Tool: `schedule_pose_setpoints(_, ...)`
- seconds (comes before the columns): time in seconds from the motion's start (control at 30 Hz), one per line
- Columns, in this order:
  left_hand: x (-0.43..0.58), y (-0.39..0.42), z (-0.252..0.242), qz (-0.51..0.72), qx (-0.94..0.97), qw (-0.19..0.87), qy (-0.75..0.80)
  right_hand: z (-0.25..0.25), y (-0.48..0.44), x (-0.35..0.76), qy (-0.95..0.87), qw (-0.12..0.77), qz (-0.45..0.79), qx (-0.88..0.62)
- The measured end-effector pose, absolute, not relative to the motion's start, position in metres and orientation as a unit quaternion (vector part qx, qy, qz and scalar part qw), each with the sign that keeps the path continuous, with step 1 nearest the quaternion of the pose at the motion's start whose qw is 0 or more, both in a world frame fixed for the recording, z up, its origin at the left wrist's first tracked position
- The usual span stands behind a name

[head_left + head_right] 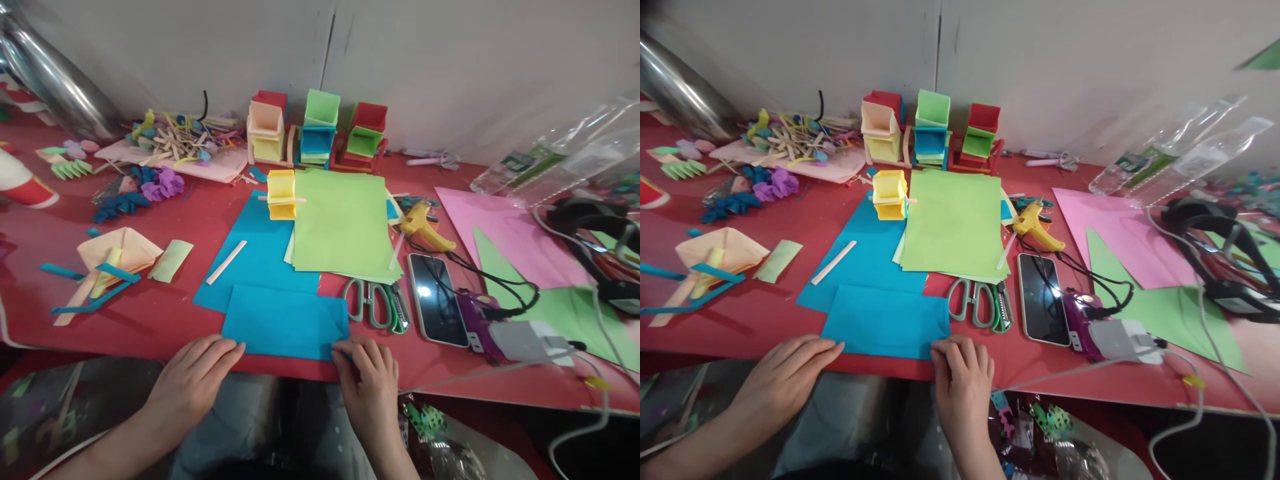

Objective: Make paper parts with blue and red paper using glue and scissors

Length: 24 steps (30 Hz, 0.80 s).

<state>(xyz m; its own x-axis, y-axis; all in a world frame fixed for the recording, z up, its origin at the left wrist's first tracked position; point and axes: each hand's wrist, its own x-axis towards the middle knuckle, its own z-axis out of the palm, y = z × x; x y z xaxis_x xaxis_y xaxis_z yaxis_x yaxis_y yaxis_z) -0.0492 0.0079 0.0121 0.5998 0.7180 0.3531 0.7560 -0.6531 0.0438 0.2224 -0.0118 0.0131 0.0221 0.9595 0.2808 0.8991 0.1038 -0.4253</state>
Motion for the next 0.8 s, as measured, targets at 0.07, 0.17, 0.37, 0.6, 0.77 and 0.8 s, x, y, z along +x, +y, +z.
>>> schedule_pose_setpoints(0.07, -0.051, 0.000, 0.012, -0.141, -0.903, 0.065, -0.402, 0.015, -0.013, 0.223, -0.700, 0.258, 0.071, -0.662)
schedule_pose_setpoints(0.17, -0.050, -0.008, 0.011, -0.114, -0.900, 0.087, -0.412, 0.017, -0.014, 0.213, -0.726, 0.249, 0.028, -0.640)
schedule_pose_setpoints(0.37, -0.037, -0.016, 0.011, -0.069, -0.888, 0.124, -0.437, 0.014, -0.015, 0.176, -0.855, 0.204, 0.029, -0.476)
schedule_pose_setpoints(0.6, -0.030, -0.016, 0.004, -0.094, -0.902, 0.101, -0.409, 0.013, -0.020, 0.174, -0.866, 0.187, 0.036, -0.462)
schedule_pose_setpoints(0.77, -0.038, -0.014, 0.001, -0.076, -0.909, 0.082, -0.401, 0.007, -0.028, 0.203, -0.848, 0.195, 0.012, -0.493)
schedule_pose_setpoints(0.8, -0.040, -0.014, 0.001, -0.079, -0.909, 0.078, -0.401, 0.005, -0.030, 0.212, -0.842, 0.198, 0.003, -0.502)
